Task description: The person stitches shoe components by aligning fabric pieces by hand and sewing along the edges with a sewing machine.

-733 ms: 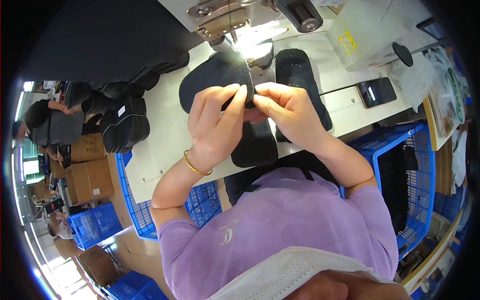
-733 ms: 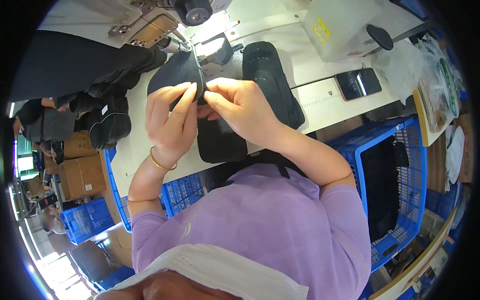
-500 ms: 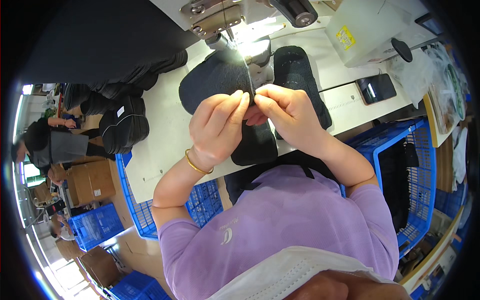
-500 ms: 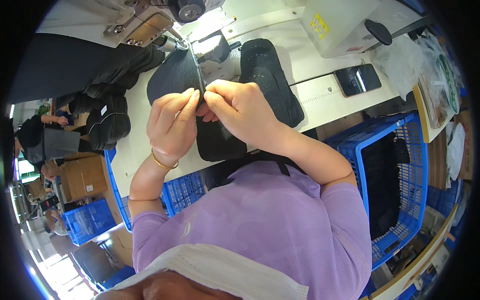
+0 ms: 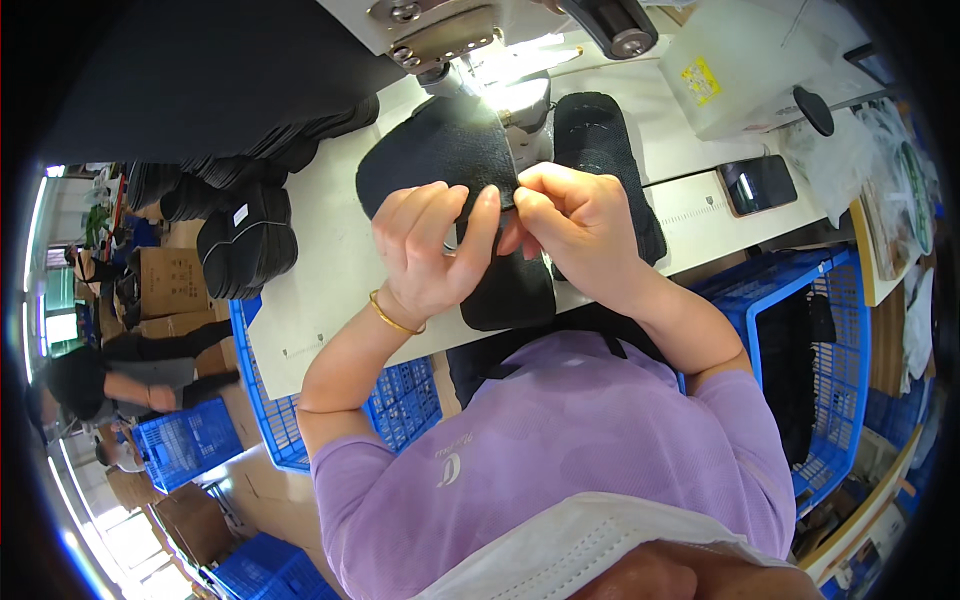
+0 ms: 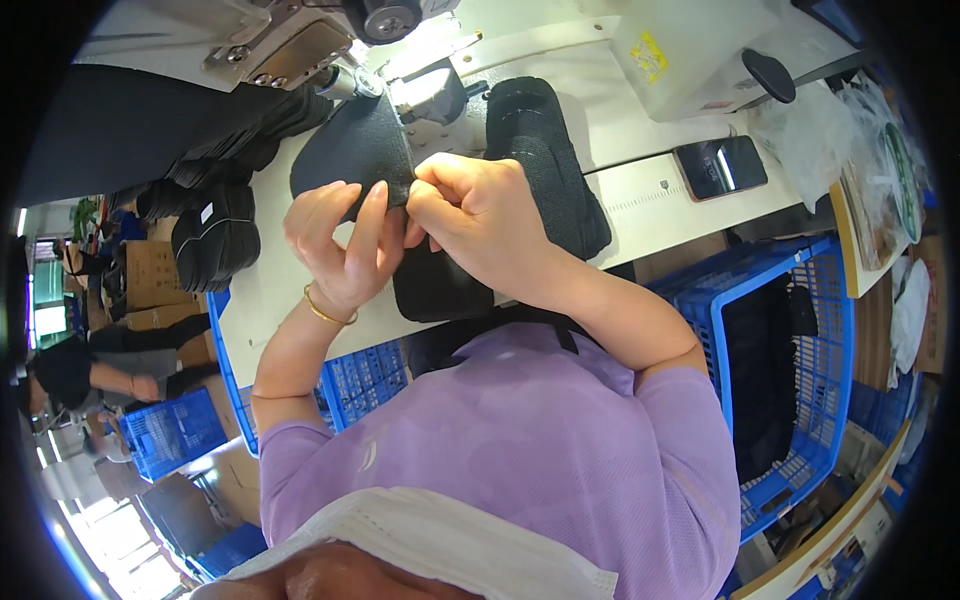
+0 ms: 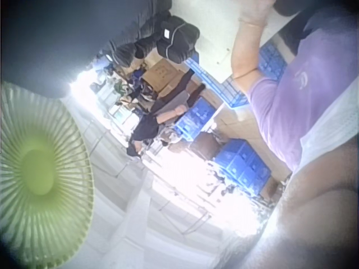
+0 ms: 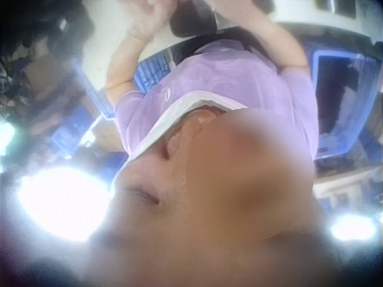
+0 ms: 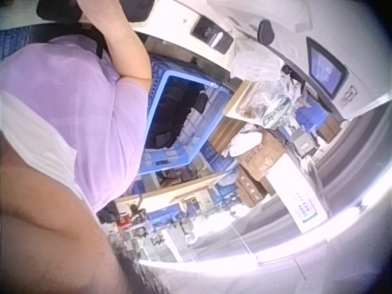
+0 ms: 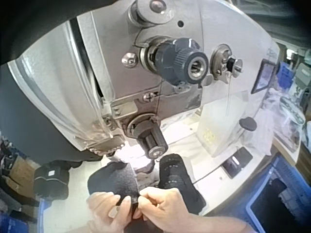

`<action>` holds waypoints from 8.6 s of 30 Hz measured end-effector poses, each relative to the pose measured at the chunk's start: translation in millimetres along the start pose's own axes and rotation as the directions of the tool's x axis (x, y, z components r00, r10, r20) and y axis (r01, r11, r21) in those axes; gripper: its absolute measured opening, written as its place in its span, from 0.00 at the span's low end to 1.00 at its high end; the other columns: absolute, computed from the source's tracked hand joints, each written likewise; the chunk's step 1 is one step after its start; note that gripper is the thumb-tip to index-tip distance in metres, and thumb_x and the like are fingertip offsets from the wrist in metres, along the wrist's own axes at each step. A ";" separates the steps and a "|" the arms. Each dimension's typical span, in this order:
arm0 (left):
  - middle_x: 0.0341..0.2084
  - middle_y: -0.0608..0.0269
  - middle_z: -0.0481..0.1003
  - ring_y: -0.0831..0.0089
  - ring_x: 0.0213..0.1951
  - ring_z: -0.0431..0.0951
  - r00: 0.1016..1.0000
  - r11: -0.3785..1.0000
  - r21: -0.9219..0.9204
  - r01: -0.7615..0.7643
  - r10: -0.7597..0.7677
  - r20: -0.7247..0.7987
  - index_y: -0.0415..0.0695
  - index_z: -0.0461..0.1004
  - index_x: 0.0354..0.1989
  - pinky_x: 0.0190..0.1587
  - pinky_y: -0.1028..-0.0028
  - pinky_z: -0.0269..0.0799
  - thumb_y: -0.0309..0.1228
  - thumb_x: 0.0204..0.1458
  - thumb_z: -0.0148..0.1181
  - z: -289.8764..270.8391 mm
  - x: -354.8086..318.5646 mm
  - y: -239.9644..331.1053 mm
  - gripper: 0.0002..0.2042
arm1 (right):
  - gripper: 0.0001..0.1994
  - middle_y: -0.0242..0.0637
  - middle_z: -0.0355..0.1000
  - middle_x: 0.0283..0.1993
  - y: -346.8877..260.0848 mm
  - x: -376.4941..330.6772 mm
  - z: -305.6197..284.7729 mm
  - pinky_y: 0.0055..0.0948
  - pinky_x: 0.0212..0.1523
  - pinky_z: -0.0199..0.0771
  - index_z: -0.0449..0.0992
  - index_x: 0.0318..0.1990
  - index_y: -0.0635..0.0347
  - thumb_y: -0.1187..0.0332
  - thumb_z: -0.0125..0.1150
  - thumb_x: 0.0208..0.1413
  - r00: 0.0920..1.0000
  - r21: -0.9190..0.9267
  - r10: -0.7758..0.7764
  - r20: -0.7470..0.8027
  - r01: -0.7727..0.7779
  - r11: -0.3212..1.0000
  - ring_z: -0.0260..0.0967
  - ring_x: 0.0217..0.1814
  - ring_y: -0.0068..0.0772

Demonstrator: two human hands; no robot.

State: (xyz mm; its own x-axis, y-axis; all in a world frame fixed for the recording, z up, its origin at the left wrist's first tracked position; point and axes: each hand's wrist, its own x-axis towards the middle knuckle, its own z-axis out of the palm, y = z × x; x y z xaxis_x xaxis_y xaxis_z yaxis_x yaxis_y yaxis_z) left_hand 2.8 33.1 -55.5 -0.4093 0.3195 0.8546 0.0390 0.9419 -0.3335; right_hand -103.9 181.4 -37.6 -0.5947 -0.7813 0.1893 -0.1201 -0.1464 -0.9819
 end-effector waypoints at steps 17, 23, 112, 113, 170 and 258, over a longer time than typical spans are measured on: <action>0.37 0.55 0.78 0.61 0.39 0.79 0.999 0.994 -0.100 -0.038 0.041 0.024 0.34 0.80 0.35 0.39 0.66 0.79 0.23 0.34 0.62 20.4 17.3 -32.6 0.15 | 0.13 0.36 0.78 0.22 8.5 38.8 -2.0 0.17 0.18 0.61 0.74 0.26 0.63 0.68 0.51 0.61 1.000 0.199 -0.021 0.022 0.016 0.980 0.65 0.17 0.14; 0.36 0.57 0.78 0.62 0.39 0.78 1.000 0.991 -0.132 -0.014 0.013 -0.005 0.34 0.79 0.34 0.39 0.66 0.78 0.22 0.31 0.61 28.6 22.0 -41.7 0.16 | 0.11 0.38 0.79 0.25 9.6 34.2 -3.4 0.17 0.19 0.64 0.79 0.34 0.65 0.69 0.52 0.63 0.999 0.280 0.030 0.030 -0.037 0.959 0.66 0.18 0.14; 0.37 0.62 0.77 0.67 0.35 0.76 0.942 0.981 0.041 0.190 -0.194 0.273 0.38 0.80 0.41 0.35 0.71 0.73 0.22 0.38 0.63 3.0 47.1 -2.5 0.17 | 0.09 0.33 0.71 0.28 20.9 25.4 17.4 0.23 0.29 0.75 0.72 0.37 0.68 0.72 0.46 0.65 1.000 0.296 -0.017 0.021 0.010 0.955 0.70 0.30 0.18; 0.39 0.60 0.77 0.64 0.36 0.76 0.933 0.973 -0.016 0.230 -0.216 0.288 0.37 0.79 0.42 0.37 0.69 0.73 0.22 0.38 0.63 0.0 45.5 -2.9 0.18 | 0.09 0.33 0.72 0.29 18.7 24.8 16.8 0.23 0.30 0.75 0.72 0.38 0.68 0.72 0.46 0.65 0.999 0.279 -0.036 0.033 0.026 0.960 0.70 0.31 0.18; 0.50 0.50 0.73 0.69 0.51 0.76 0.057 -0.583 -0.459 0.671 -0.576 0.815 0.36 0.57 0.65 0.54 0.72 0.74 0.15 0.52 0.53 -49.1 -35.8 45.0 0.29 | 0.17 0.32 0.76 0.38 47.7 -47.6 -18.8 0.16 0.34 0.73 0.71 0.57 0.63 0.75 0.60 0.60 0.996 0.151 0.076 -0.037 -0.070 0.986 0.71 0.33 0.15; 0.41 0.58 0.80 0.67 0.42 0.78 0.990 0.996 -0.082 -0.024 0.035 0.135 0.38 0.83 0.40 0.42 0.72 0.75 0.24 0.43 0.63 -6.6 12.2 -6.4 0.14 | 0.13 0.35 0.77 0.22 -1.9 8.2 -16.0 0.15 0.18 0.62 0.75 0.31 0.62 0.64 0.52 0.66 0.973 0.275 0.125 0.193 -0.176 0.945 0.65 0.16 0.14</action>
State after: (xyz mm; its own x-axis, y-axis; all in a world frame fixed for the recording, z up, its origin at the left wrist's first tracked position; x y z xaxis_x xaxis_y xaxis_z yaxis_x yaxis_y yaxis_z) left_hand 3.5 31.7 -40.3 -0.5271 0.3351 0.7810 0.1231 0.9394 -0.3200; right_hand -121.2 185.0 -34.1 -0.4408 -0.8956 0.0605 0.2096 -0.1682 -0.9632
